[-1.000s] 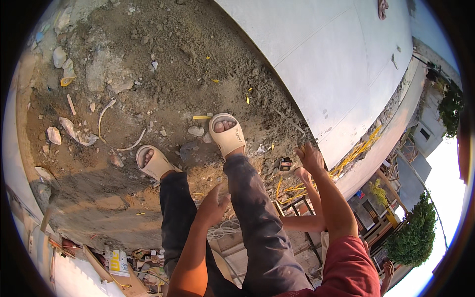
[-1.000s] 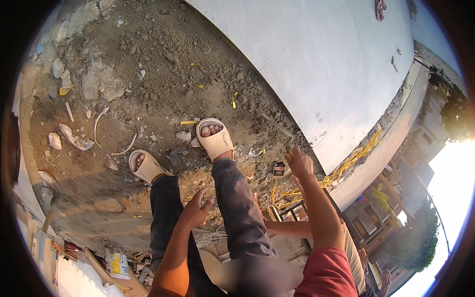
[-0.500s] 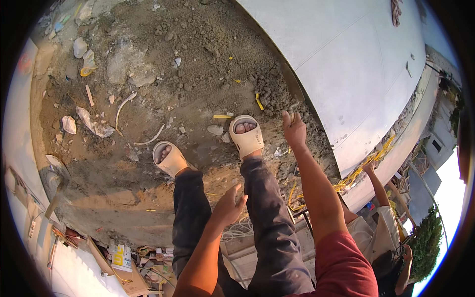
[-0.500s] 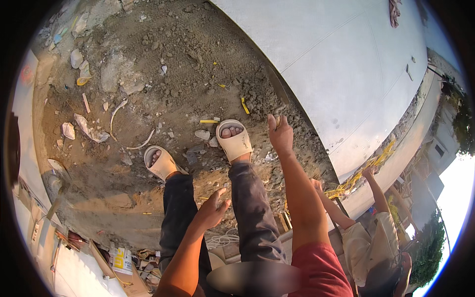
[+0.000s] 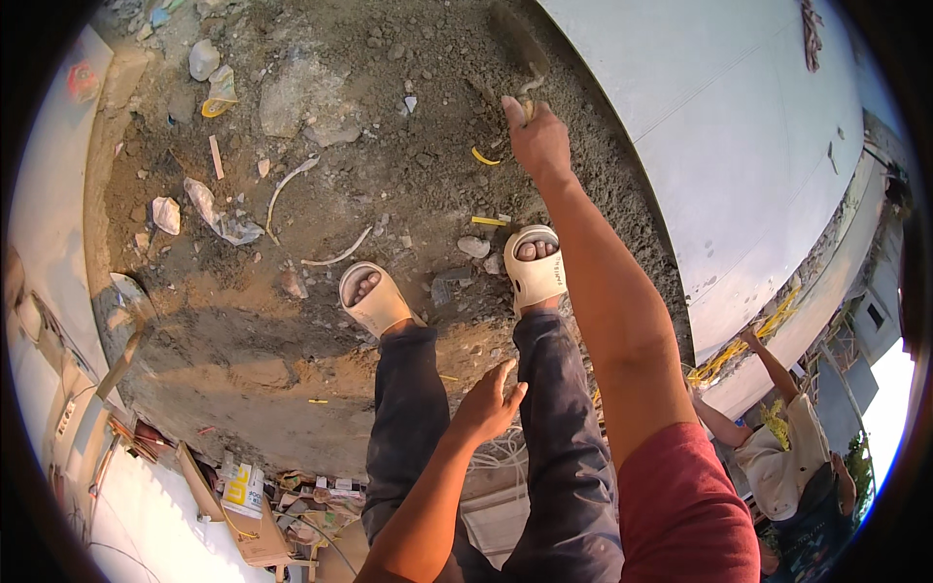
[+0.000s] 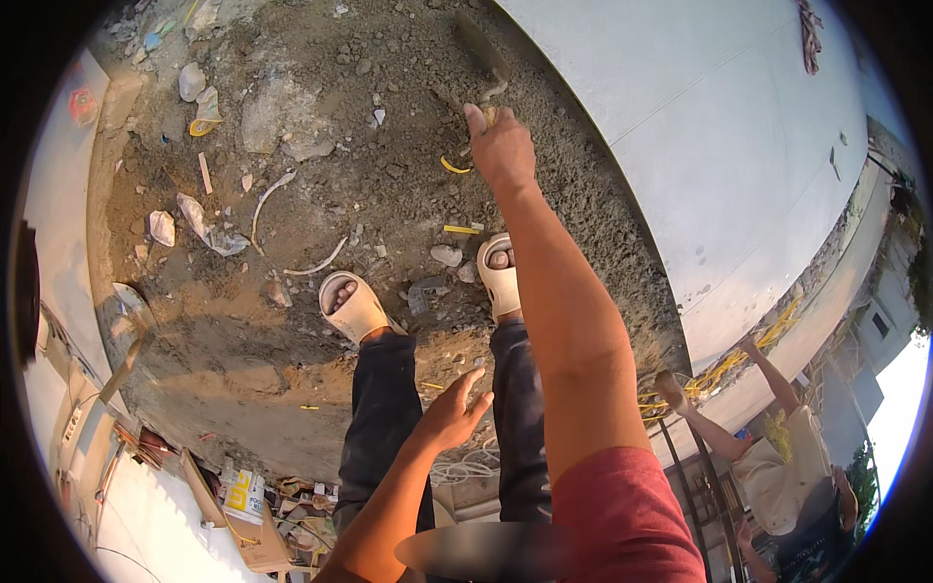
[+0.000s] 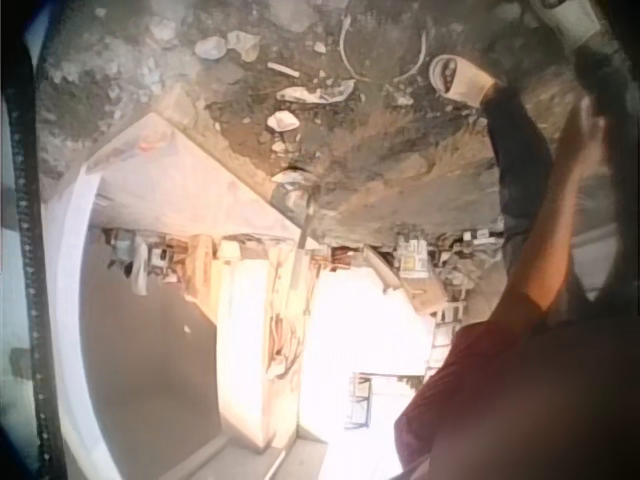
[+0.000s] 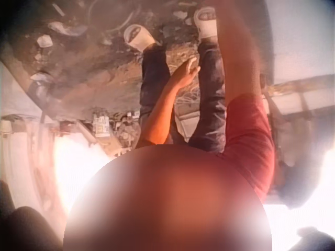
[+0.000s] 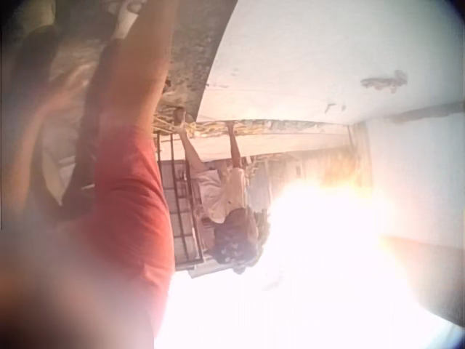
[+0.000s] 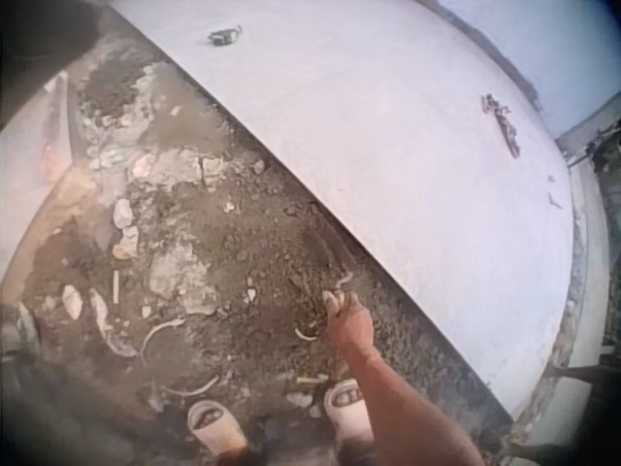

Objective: The person installs large white floor tiles in a room under construction. They use a trowel to spread mortar, place tiles, and tap them with a hammer to level them.

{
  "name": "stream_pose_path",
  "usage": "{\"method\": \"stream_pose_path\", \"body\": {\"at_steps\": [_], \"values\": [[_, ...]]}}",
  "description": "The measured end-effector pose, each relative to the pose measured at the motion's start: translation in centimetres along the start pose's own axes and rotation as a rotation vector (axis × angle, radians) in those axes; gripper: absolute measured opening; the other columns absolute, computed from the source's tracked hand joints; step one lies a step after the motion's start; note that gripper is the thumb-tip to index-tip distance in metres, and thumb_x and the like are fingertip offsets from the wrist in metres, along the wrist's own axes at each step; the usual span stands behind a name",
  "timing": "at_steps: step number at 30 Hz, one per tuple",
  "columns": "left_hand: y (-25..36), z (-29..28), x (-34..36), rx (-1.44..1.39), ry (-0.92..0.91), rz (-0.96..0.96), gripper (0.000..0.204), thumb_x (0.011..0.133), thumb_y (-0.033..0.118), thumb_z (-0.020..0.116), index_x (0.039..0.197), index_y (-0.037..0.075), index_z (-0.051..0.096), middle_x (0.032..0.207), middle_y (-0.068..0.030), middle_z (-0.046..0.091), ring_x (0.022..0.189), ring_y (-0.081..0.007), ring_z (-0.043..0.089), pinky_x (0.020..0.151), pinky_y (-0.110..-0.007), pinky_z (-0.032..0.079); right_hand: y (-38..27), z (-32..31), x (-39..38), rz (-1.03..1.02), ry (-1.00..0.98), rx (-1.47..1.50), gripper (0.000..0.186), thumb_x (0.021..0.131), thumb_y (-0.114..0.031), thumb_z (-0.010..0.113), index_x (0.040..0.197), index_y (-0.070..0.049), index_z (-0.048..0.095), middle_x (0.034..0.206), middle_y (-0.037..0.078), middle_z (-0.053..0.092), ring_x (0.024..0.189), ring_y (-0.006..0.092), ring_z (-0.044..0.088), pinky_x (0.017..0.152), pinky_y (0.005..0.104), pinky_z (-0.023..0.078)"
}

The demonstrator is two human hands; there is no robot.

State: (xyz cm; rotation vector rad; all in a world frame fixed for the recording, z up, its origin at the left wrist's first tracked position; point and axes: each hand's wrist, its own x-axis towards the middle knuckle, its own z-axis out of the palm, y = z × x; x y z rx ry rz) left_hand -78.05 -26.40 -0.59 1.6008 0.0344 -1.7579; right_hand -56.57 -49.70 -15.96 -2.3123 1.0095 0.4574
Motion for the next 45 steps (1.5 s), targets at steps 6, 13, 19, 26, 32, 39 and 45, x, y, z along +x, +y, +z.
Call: {"method": "stream_pose_path", "body": {"at_steps": [6,13,19,26,32,39,45], "values": [[-0.1,-1.3,-0.5,-0.029,0.049,0.005,0.061,0.099,0.040,0.049,0.145,0.002,0.036,0.146,-0.0239,0.043,0.136,-0.0358,0.042,0.111,-0.040,0.036,-2.7,2.0,-7.6,-0.343,-0.509,-0.437,0.065,0.095,-0.062,0.044,0.113,-0.001,0.056,0.091,0.025,0.069,0.090,0.0412,0.068,0.080,0.0499,0.054],[0.1,-2.1,-1.0,-0.003,0.054,0.026,0.058,0.100,0.039,0.049,0.143,0.002,0.038,0.141,-0.0249,0.047,0.130,-0.0382,0.046,0.107,-0.042,0.039,-3.9,0.5,-0.4,0.009,-0.189,-0.084,0.056,0.095,-0.055,0.051,0.111,-0.002,0.056,0.090,0.024,0.068,0.086,0.0424,0.068,0.076,0.0487,0.055],[-1.6,-3.3,-2.3,0.052,0.066,-0.057,0.057,0.097,0.037,0.052,0.142,0.002,0.041,0.142,-0.0232,0.048,0.130,-0.0381,0.047,0.105,-0.042,0.040,1.1,-0.7,-9.7,-0.111,-0.180,-0.230,0.044,0.095,-0.044,0.055,0.113,-0.005,0.045,0.100,0.022,0.065,0.088,0.0392,0.067,0.075,0.0481,0.054],[-3.3,-3.1,-3.0,0.323,0.020,-0.186,0.055,0.098,0.034,0.052,0.143,0.003,0.041,0.142,-0.0228,0.049,0.133,-0.0333,0.047,0.108,-0.039,0.039,15.7,-9.9,-12.1,0.150,-0.184,-0.510,0.037,0.100,-0.028,0.047,0.128,-0.006,0.038,0.111,0.019,0.060,0.087,0.0341,0.068,0.069,0.0430,0.057],[-3.3,-3.6,-2.9,0.385,0.069,-0.298,0.053,0.099,0.029,0.055,0.143,0.003,0.041,0.141,-0.0232,0.050,0.131,-0.0347,0.049,0.106,-0.039,0.040,31.0,-15.7,-18.7,0.307,-0.347,-0.839,0.056,0.098,-0.007,0.043,0.151,-0.014,0.024,0.115,0.018,0.057,0.094,0.0280,0.066,0.072,0.0340,0.059],[5.0,-2.0,-4.8,0.686,0.099,-0.337,0.056,0.098,0.037,0.051,0.143,0.006,0.041,0.141,-0.0202,0.050,0.131,-0.0360,0.047,0.108,-0.042,0.038,41.5,-17.4,-37.2,0.641,-0.350,-0.149,0.038,0.093,-0.017,0.049,0.127,-0.003,0.044,0.114,0.031,0.060,0.086,0.0460,0.064,0.077,0.0515,0.051],[19.2,-0.3,-10.9,0.978,0.115,-0.192,0.057,0.093,0.035,0.058,0.138,0.003,0.045,0.139,-0.0234,0.049,0.129,-0.0403,0.046,0.107,-0.045,0.037,37.9,-13.1,-41.9,0.805,0.006,0.631,0.034,0.091,-0.028,0.058,0.110,-0.001,0.053,0.089,0.025,0.062,0.080,0.0416,0.061,0.073,0.0444,0.049]]}}
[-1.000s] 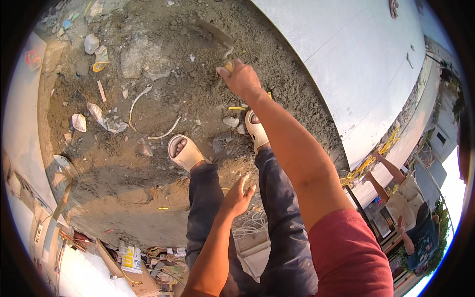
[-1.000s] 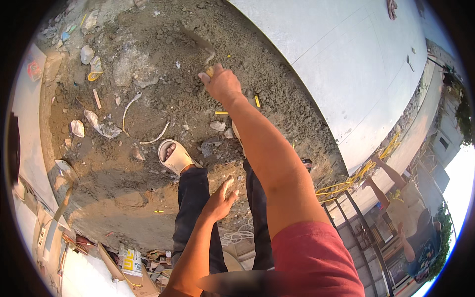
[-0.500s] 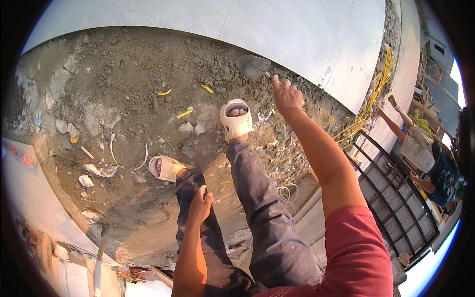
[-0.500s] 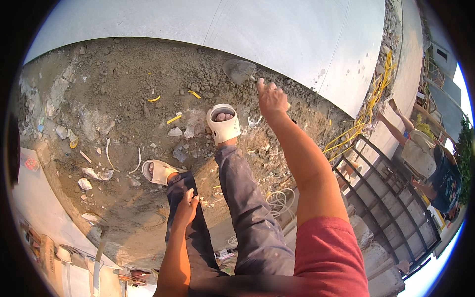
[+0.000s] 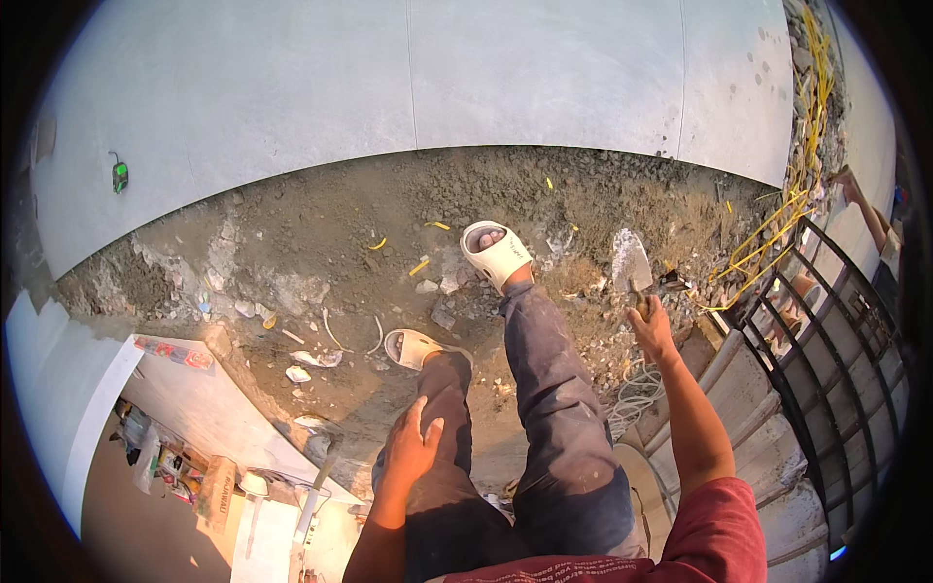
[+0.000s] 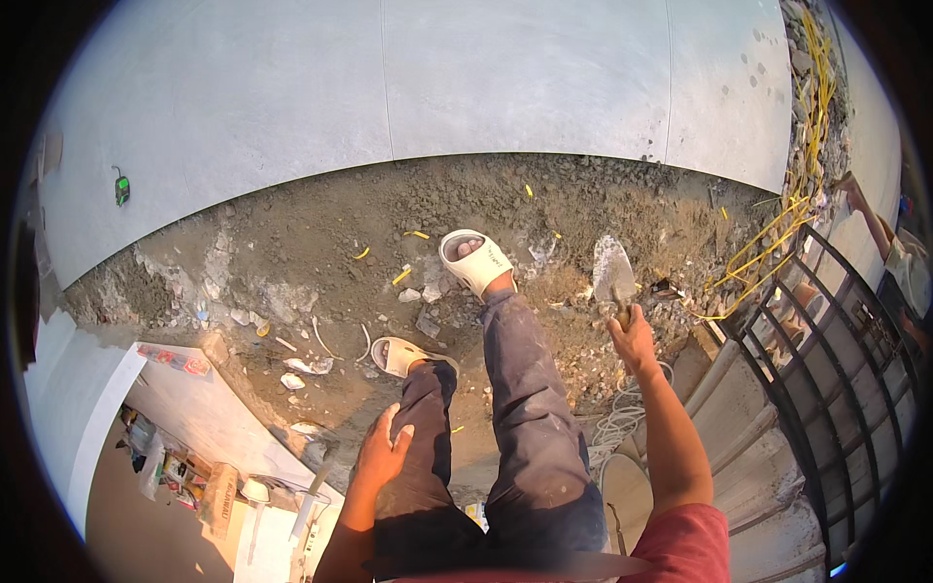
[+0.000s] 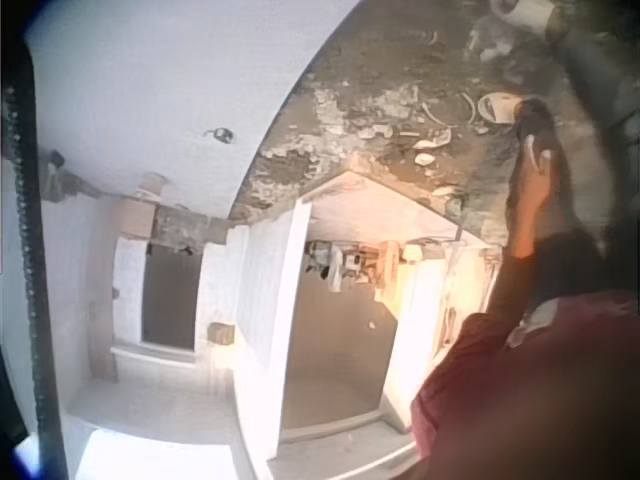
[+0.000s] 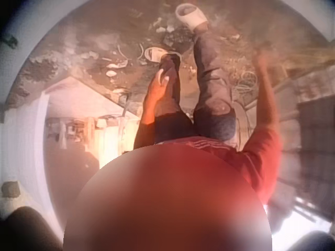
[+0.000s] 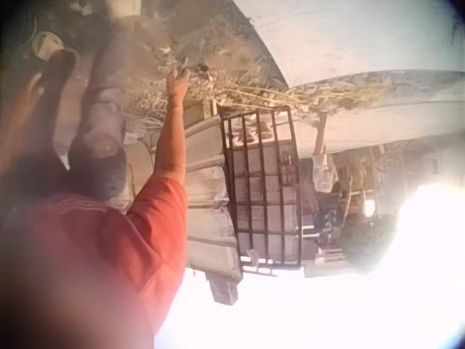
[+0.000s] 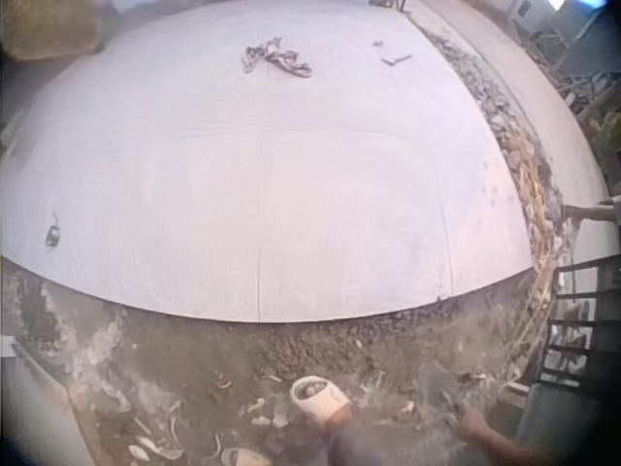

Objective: The person installs large white floor tiles in a room under construction. They use a trowel to spread mortar, place tiles, and tap them with a hammer to level them.

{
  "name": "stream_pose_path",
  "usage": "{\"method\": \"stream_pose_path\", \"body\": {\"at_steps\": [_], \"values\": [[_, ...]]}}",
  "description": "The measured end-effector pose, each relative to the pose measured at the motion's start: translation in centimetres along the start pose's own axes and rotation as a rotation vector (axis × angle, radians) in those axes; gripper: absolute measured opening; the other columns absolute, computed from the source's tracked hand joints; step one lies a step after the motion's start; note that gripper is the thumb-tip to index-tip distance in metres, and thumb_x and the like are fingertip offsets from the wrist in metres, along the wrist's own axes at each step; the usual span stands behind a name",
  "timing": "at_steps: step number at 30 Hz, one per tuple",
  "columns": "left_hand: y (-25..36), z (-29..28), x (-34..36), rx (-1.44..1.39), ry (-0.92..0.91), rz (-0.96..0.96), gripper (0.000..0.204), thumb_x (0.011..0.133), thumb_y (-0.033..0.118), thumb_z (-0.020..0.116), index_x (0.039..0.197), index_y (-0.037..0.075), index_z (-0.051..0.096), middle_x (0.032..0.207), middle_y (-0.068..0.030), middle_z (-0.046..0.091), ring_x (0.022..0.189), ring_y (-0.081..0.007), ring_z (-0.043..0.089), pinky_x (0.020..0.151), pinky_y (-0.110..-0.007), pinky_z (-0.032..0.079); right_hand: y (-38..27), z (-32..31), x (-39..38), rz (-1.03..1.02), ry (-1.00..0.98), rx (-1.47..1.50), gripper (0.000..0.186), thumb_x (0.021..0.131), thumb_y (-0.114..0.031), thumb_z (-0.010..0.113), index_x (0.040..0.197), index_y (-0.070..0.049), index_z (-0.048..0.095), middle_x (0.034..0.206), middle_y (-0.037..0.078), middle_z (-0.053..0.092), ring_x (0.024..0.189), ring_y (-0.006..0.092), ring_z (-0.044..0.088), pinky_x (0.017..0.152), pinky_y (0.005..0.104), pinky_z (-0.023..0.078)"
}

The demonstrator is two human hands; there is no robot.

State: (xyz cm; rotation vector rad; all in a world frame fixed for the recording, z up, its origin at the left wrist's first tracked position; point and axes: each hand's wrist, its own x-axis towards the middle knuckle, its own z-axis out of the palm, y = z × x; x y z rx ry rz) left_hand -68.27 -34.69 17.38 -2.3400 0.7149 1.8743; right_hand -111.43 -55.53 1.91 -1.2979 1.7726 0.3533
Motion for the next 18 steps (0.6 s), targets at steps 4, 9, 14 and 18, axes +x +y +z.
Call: {"method": "stream_pose_path", "body": {"at_steps": [4,9,14,18], "values": [[1.2,-5.5,-5.9,0.288,0.106,0.070,0.058,0.091,0.032,0.062,0.135,-0.001,0.047,0.141,-0.0256,0.046,0.130,-0.0424,0.043,0.109,-0.047,0.034,-8.1,5.3,-1.1,-0.182,-0.029,0.135,0.039,0.091,-0.033,0.060,0.112,-0.001,0.054,0.095,0.027,0.065,0.086,0.0430,0.063,0.076,0.0452,0.050],[-2.7,-6.0,-7.7,0.450,0.114,0.226,0.058,0.090,0.033,0.064,0.133,-0.002,0.050,0.145,-0.0274,0.039,0.136,-0.0436,0.035,0.112,-0.050,0.029,-14.5,13.6,-2.3,-0.118,-0.056,0.104,0.047,0.091,-0.040,0.058,0.112,0.001,0.056,0.103,0.031,0.063,0.098,0.0482,0.060,0.082,0.0509,0.049],[-7.3,-6.1,-5.2,0.601,0.004,0.111,0.061,0.087,0.041,0.064,0.132,0.001,0.053,0.144,-0.0257,0.041,0.136,-0.0409,0.036,0.112,-0.050,0.030,-20.0,22.8,-1.1,-0.170,-0.141,0.259,0.050,0.092,-0.042,0.057,0.114,0.003,0.056,0.105,0.033,0.062,0.102,0.0491,0.058,0.088,0.0503,0.047],[-7.3,-7.7,-3.7,0.708,-0.031,0.216,0.051,0.086,0.033,0.068,0.124,-0.001,0.058,0.136,-0.0266,0.049,0.124,-0.0420,0.048,0.105,-0.045,0.040,-23.3,32.6,3.3,-0.175,-0.198,0.390,0.055,0.093,-0.045,0.056,0.123,0.001,0.055,0.109,0.030,0.064,0.105,0.0460,0.060,0.092,0.0491,0.048]]}}
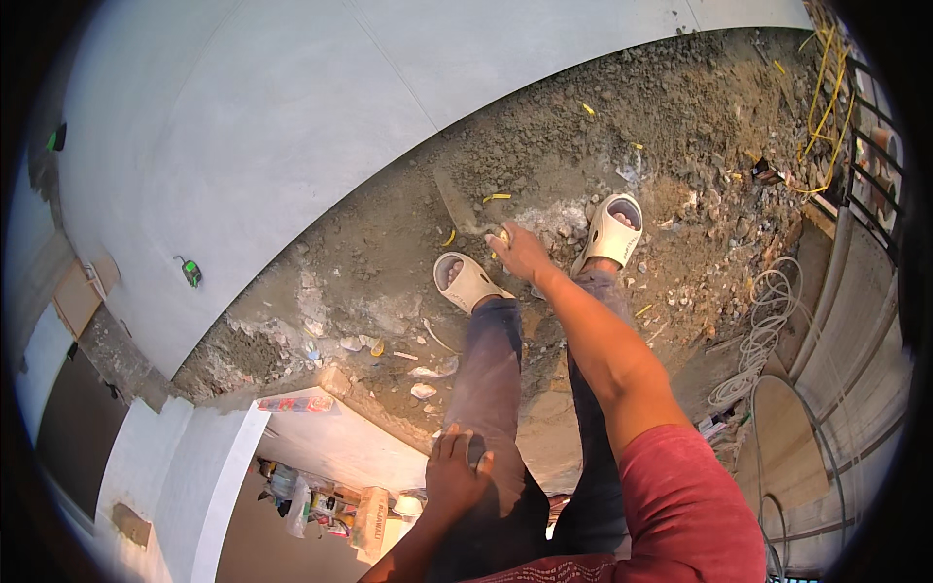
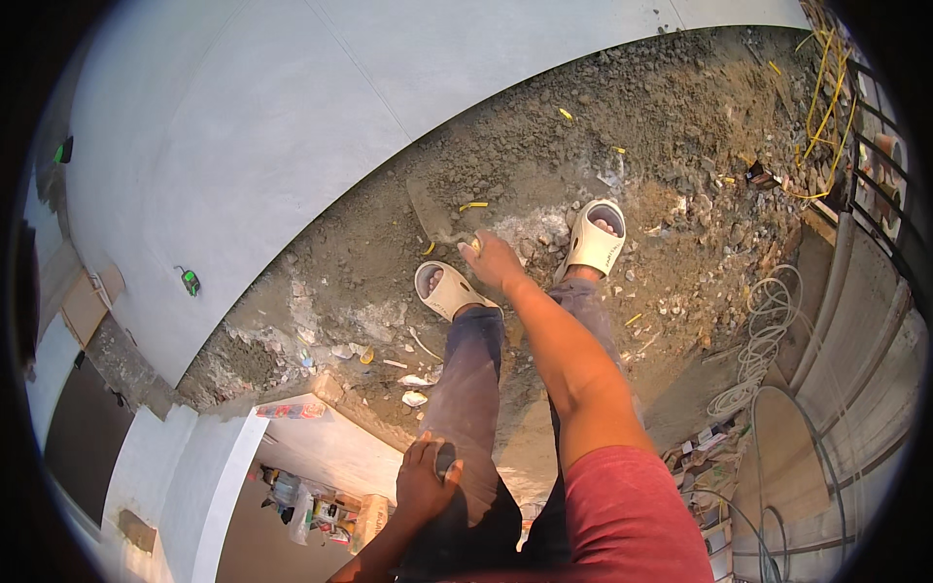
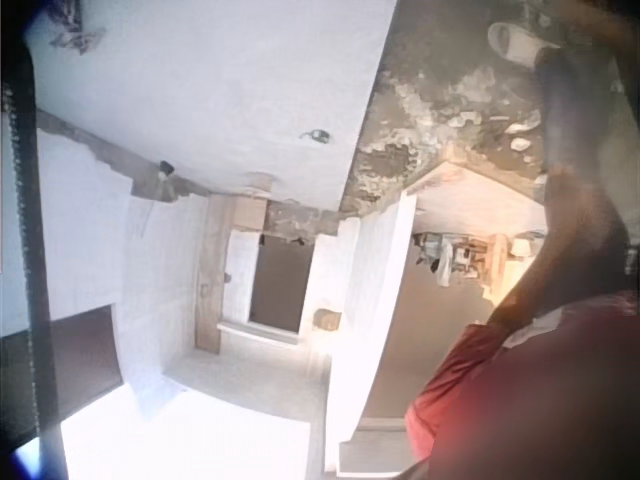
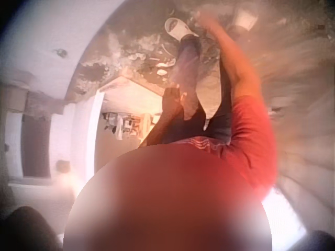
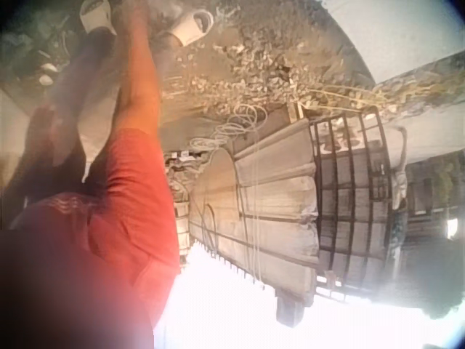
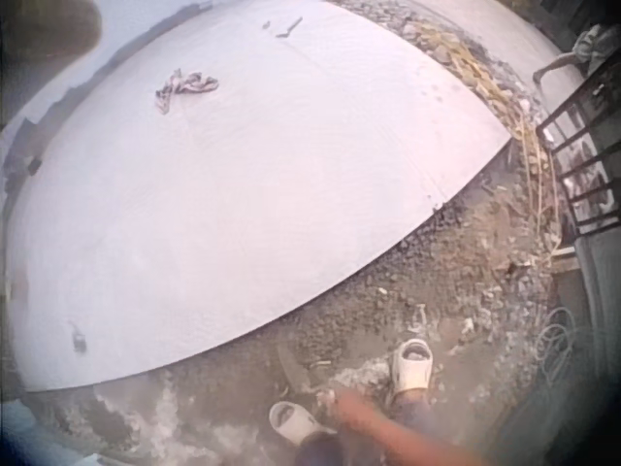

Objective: The person installs large white floor tiles in a room under construction. They use a trowel to spread mortar, place tiles, and tap them with a hammer to level them.

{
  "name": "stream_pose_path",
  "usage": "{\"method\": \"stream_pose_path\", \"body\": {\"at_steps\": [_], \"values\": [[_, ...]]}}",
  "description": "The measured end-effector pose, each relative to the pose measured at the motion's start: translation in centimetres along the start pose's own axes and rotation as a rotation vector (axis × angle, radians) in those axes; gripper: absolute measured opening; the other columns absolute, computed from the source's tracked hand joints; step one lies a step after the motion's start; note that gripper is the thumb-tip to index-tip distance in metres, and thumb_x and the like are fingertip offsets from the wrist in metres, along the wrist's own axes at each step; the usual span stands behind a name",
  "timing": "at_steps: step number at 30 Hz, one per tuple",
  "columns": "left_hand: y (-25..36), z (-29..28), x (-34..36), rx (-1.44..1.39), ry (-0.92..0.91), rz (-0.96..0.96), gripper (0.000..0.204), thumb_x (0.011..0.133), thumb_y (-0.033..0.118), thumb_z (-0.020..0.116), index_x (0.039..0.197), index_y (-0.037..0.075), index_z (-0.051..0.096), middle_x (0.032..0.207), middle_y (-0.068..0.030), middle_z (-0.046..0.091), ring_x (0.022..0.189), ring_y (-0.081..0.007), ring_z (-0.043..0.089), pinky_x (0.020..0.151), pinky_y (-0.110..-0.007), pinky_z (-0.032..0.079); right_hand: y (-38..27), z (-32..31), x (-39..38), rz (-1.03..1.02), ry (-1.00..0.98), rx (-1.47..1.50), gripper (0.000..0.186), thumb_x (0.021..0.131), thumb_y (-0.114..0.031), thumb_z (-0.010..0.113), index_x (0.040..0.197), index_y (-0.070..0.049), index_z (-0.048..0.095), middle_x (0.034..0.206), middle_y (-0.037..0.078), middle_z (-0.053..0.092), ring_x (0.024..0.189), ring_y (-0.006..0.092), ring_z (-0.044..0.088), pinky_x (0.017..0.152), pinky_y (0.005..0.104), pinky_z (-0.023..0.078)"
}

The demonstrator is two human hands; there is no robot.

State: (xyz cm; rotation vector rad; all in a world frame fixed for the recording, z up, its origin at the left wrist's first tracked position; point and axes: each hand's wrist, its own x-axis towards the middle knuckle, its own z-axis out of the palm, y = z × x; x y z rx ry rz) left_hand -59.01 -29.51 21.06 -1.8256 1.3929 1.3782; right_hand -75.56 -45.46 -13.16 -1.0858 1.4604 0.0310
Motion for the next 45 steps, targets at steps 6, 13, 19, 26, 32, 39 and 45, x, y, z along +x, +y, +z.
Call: {"method": "stream_pose_path", "body": {"at_steps": [6,13,19,26,32,39,45], "values": [[2.0,-2.2,1.4,0.017,0.002,-0.075,0.050,0.086,0.031,0.067,0.123,-0.001,0.059,0.135,-0.0248,0.051,0.125,-0.0399,0.048,0.105,-0.045,0.039,1.3,-0.5,3.8,0.145,0.178,0.204,0.053,0.092,-0.045,0.057,0.125,-0.003,0.055,0.105,0.028,0.066,0.103,0.0467,0.061,0.089,0.0519,0.049],[7.3,-3.4,3.0,0.274,-0.041,-0.116,0.051,0.087,0.037,0.064,0.125,0.004,0.060,0.136,-0.0214,0.052,0.126,-0.0375,0.048,0.106,-0.043,0.039,10.0,-13.3,-0.5,0.322,0.491,0.052,0.056,0.090,-0.046,0.061,0.119,0.001,0.058,0.104,0.031,0.065,0.102,0.0465,0.061,0.086,0.0477,0.049],[9.8,-3.7,4.5,0.416,-0.107,-0.156,0.054,0.088,0.043,0.060,0.127,0.006,0.059,0.137,-0.0198,0.052,0.129,-0.0358,0.045,0.108,-0.043,0.036,20.1,-27.1,-7.4,0.542,0.759,1.008,0.042,0.094,-0.037,0.060,0.112,-0.001,0.050,0.069,0.008,0.056,0.048,0.0178,0.056,0.042,0.0333,0.045],[17.6,-7.8,7.2,0.813,-0.109,-0.023,0.057,0.088,0.044,0.060,0.130,0.006,0.057,0.137,-0.0194,0.052,0.130,-0.0348,0.045,0.109,-0.044,0.035,20.0,-32.1,-18.1,0.453,0.774,1.274,0.039,0.098,-0.042,0.052,0.115,-0.008,0.045,0.064,0.002,0.049,0.044,0.0115,0.049,0.037,0.0285,0.042],[31.2,-11.0,10.2,0.535,-0.117,0.390,0.050,0.092,0.033,0.062,0.129,0.001,0.055,0.135,-0.0211,0.053,0.125,-0.0367,0.051,0.106,-0.042,0.039,14.7,-29.8,-19.4,0.497,0.655,1.608,0.039,0.099,-0.048,0.047,0.105,-0.009,0.048,0.063,0.002,0.049,0.042,0.0126,0.048,0.037,0.0314,0.041],[37.7,-13.4,16.3,0.572,-0.309,0.512,0.052,0.093,0.032,0.062,0.132,0.000,0.051,0.135,-0.0227,0.052,0.125,-0.0380,0.051,0.105,-0.042,0.041,6.8,-33.1,-10.0,0.435,0.560,1.626,0.044,0.099,-0.048,0.046,0.102,-0.004,0.047,0.063,0.007,0.049,0.043,0.0170,0.051,0.038,0.0342,0.044],[33.6,-16.4,28.6,0.997,-0.486,0.581,0.056,0.093,0.037,0.059,0.134,0.000,0.048,0.138,-0.0206,0.050,0.121,-0.0387,0.053,0.104,-0.043,0.041,0.0,-38.2,0.6,0.295,0.803,0.670,0.037,0.100,-0.041,0.048,0.113,-0.006,0.047,0.093,0.023,0.063,0.092,0.0431,0.064,0.079,0.0539,0.050]]}}
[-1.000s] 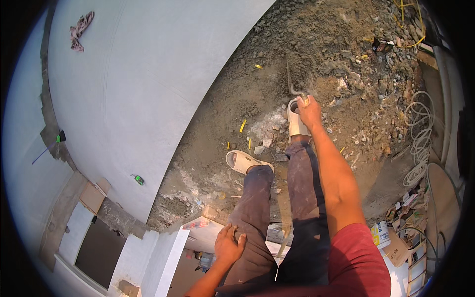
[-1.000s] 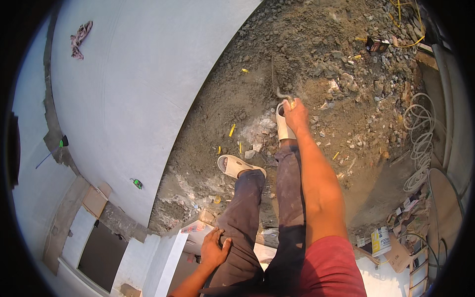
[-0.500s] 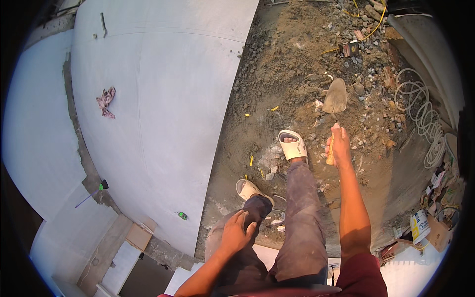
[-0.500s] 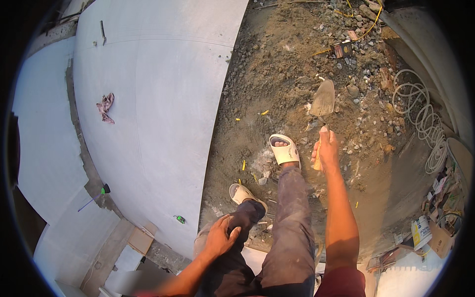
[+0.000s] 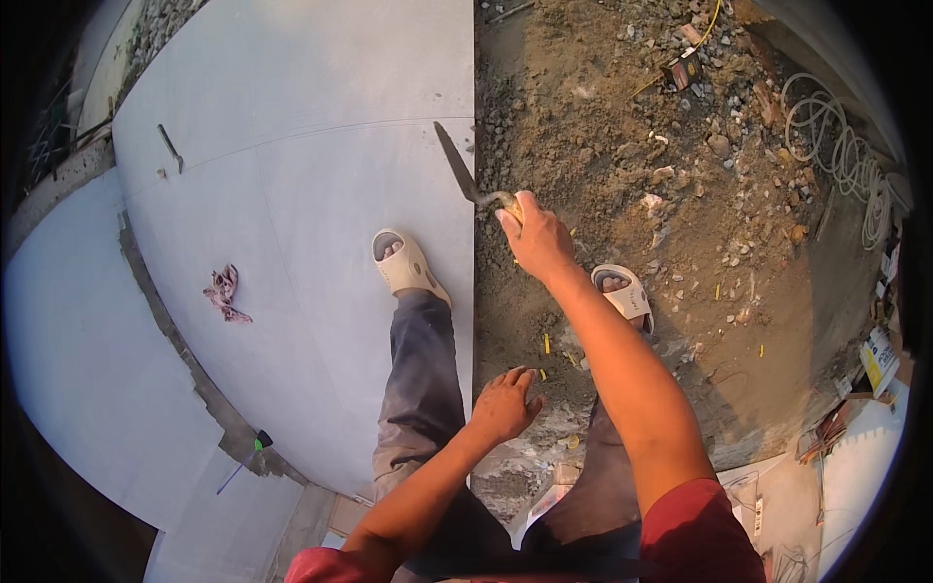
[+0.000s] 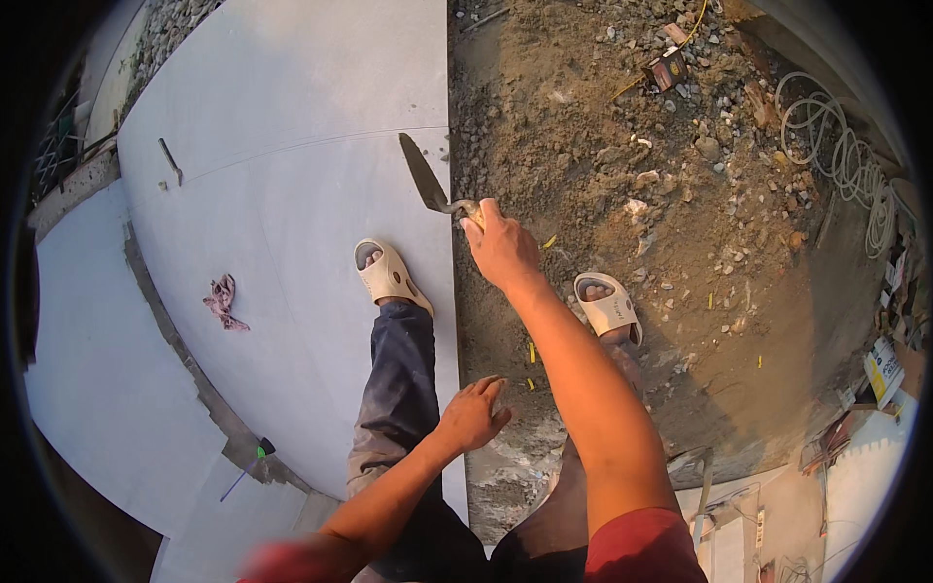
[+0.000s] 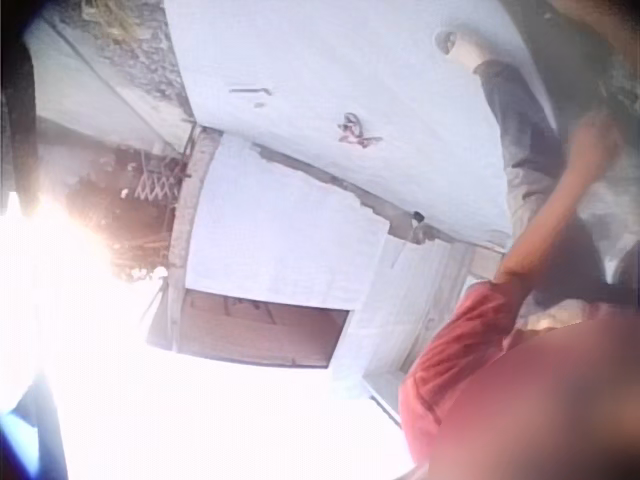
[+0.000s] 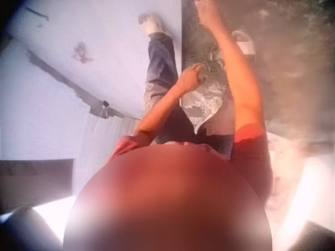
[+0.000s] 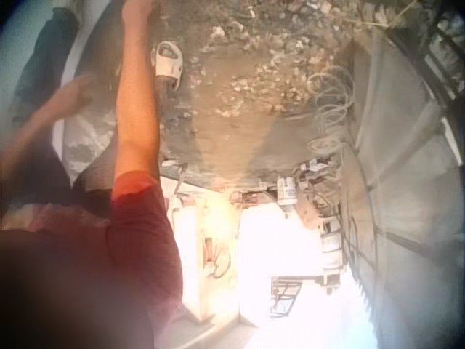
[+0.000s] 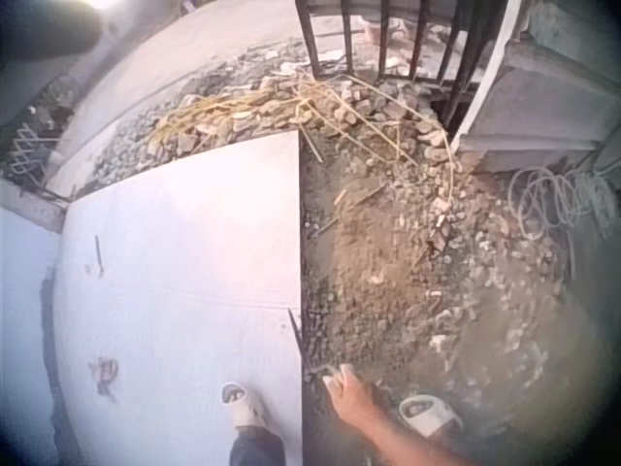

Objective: The person installs large white floor tiles in a room under construction. They use a trowel to spread mortar, place tiles, and tap them with a hammer to level them.

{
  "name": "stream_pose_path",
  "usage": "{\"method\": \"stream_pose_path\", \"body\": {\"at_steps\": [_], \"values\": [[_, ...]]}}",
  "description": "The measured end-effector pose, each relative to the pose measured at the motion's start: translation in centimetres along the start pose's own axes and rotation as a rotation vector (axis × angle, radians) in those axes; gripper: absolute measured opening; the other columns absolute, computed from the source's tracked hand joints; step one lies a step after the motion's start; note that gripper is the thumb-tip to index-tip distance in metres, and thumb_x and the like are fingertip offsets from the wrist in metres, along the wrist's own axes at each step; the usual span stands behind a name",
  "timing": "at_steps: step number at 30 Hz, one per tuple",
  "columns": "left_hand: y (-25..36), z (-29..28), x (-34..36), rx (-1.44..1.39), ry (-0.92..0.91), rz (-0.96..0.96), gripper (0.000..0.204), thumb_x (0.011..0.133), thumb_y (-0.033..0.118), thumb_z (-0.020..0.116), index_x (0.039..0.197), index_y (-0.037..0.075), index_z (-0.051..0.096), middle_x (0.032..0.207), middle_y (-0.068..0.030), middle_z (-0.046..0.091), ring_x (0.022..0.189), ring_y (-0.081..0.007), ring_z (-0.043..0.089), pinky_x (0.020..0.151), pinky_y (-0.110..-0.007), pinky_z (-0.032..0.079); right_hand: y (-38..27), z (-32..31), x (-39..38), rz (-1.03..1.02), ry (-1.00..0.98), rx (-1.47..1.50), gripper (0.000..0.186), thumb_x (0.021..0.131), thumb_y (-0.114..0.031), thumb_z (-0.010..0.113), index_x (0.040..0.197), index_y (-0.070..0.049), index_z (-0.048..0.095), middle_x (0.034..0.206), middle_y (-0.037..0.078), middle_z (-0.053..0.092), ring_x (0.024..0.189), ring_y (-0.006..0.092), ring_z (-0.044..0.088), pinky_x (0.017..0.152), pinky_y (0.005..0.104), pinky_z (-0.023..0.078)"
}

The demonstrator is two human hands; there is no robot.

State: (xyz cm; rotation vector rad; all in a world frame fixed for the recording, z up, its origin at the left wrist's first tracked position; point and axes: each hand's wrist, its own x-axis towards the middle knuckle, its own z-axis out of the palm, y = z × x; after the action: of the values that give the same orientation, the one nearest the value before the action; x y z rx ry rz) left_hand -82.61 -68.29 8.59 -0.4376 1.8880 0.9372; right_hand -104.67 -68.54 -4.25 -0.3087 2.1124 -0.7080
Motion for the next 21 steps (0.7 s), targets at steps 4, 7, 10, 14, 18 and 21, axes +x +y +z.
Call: {"method": "stream_pose_path", "body": {"at_steps": [4,7,10,14,18,21], "values": [[-3.8,-3.1,2.1,0.136,-0.306,-0.189,0.056,0.092,0.036,0.060,0.135,0.002,0.048,0.137,-0.0238,0.049,0.124,-0.0405,0.050,0.107,-0.047,0.038,-0.3,5.2,4.5,-0.113,-0.047,-0.293,0.034,0.100,-0.038,0.050,0.111,-0.006,0.048,0.104,0.022,0.061,0.096,0.0441,0.063,0.081,0.0545,0.049],[-4.7,-4.0,2.9,0.069,-0.153,-0.050,0.057,0.092,0.035,0.060,0.137,0.003,0.046,0.138,-0.0254,0.048,0.127,-0.0420,0.047,0.108,-0.048,0.036,-1.1,5.9,6.1,0.026,0.021,-0.307,0.037,0.099,-0.038,0.050,0.116,-0.005,0.048,0.103,0.021,0.061,0.094,0.0422,0.064,0.081,0.0526,0.050],[-2.7,-4.8,2.9,-0.036,-0.048,0.090,0.058,0.092,0.034,0.060,0.139,0.003,0.045,0.140,-0.0257,0.047,0.128,-0.0420,0.046,0.108,-0.048,0.036,0.7,4.4,8.7,0.141,0.178,-0.071,0.043,0.099,-0.043,0.049,0.114,-0.003,0.048,0.089,0.017,0.060,0.080,0.0343,0.065,0.070,0.0473,0.052],[-1.2,-4.4,2.7,-0.050,-0.104,0.150,0.058,0.093,0.033,0.058,0.140,0.002,0.044,0.141,-0.0267,0.045,0.127,-0.0421,0.047,0.108,-0.049,0.036,-3.0,1.1,10.1,0.424,0.041,0.391,0.053,0.099,-0.048,0.046,0.119,0.001,0.049,0.072,0.009,0.052,0.056,0.0191,0.056,0.051,0.0378,0.049],[-0.8,-4.4,3.1,-0.056,-0.091,0.162,0.057,0.093,0.031,0.058,0.140,0.002,0.043,0.141,-0.0271,0.044,0.126,-0.0423,0.048,0.107,-0.049,0.036,-3.8,-1.3,10.1,0.497,-0.088,0.571,0.052,0.099,-0.050,0.044,0.115,-0.001,0.049,0.072,0.006,0.049,0.050,0.0144,0.049,0.045,0.0345,0.046],[-0.6,-4.1,3.3,-0.077,-0.082,0.161,0.057,0.092,0.029,0.059,0.139,0.001,0.043,0.141,-0.0274,0.044,0.125,-0.0427,0.049,0.106,-0.050,0.037,-3.2,0.3,9.1,0.569,-0.098,0.575,0.052,0.099,-0.051,0.044,0.112,-0.001,0.049,0.072,0.006,0.049,0.051,0.0147,0.049,0.045,0.0342,0.046]]}}
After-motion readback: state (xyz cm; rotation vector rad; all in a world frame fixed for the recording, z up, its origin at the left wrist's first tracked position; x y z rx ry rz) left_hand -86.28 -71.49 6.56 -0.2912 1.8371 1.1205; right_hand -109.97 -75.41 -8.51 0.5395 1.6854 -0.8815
